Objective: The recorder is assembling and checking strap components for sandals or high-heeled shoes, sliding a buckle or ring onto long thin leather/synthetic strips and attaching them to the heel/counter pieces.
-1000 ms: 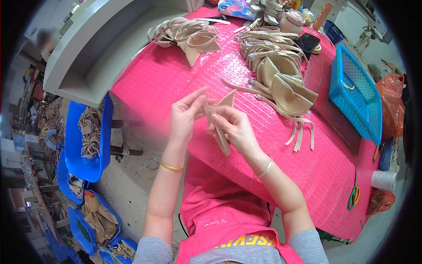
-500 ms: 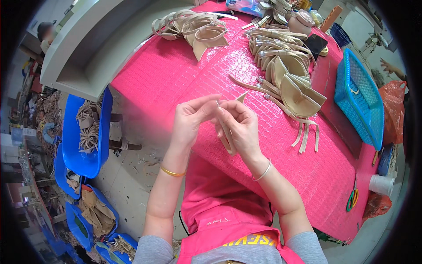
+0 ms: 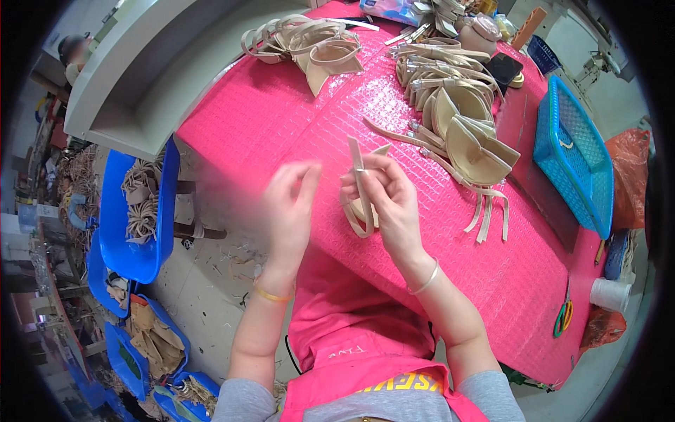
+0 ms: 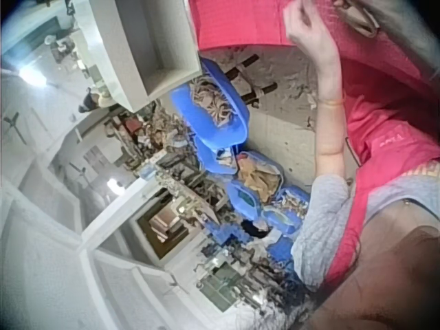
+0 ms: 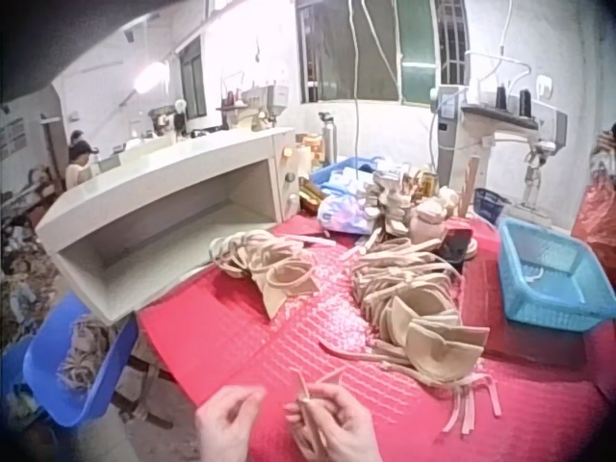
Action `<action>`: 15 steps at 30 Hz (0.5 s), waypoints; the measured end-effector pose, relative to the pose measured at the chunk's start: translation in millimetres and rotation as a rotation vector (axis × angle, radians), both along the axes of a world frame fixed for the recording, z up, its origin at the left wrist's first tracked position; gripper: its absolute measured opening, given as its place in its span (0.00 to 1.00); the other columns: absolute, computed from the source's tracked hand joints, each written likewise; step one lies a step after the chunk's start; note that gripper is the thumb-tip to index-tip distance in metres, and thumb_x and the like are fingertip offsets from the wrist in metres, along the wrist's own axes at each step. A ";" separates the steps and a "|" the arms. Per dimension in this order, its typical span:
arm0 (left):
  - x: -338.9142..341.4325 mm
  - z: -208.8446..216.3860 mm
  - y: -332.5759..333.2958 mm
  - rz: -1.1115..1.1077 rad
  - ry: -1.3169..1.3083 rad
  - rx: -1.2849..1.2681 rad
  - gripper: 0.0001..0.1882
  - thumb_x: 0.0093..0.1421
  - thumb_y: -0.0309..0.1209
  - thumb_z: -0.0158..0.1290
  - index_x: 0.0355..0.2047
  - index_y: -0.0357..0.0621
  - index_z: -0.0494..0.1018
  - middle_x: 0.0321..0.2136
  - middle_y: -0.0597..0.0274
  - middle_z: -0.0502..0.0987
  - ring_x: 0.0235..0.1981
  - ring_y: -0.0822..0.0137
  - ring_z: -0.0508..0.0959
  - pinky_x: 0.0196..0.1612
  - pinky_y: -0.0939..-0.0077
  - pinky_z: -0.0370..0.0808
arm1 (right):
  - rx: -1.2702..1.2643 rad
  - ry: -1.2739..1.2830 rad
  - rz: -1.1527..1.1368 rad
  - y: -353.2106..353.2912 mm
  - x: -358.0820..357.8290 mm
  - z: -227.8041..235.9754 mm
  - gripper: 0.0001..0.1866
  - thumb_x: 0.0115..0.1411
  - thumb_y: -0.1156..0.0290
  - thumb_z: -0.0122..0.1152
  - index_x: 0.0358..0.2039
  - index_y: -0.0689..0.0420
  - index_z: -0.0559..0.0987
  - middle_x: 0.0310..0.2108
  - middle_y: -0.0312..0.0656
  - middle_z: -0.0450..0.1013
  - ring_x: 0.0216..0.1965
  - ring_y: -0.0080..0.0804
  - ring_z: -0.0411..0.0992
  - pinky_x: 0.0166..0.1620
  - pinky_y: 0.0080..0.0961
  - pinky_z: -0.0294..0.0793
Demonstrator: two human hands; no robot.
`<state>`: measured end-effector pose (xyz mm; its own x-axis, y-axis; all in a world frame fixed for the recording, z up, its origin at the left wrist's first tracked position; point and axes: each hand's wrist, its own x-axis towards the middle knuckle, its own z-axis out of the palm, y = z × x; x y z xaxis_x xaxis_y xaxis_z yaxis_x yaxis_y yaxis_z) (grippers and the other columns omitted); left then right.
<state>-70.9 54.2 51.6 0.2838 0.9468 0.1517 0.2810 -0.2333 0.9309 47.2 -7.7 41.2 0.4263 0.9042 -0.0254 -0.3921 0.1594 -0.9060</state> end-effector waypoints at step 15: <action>-0.9 9.6 -19.5 -0.260 -0.788 -1.025 0.12 0.57 0.27 0.44 0.39 0.33 0.70 0.26 0.56 0.76 0.26 0.69 0.77 0.28 0.81 0.74 | 0.473 -1.329 0.019 -7.3 31.4 12.0 0.10 0.39 0.76 0.60 0.26 0.56 0.75 0.25 0.37 0.70 0.24 0.30 0.68 0.26 0.24 0.65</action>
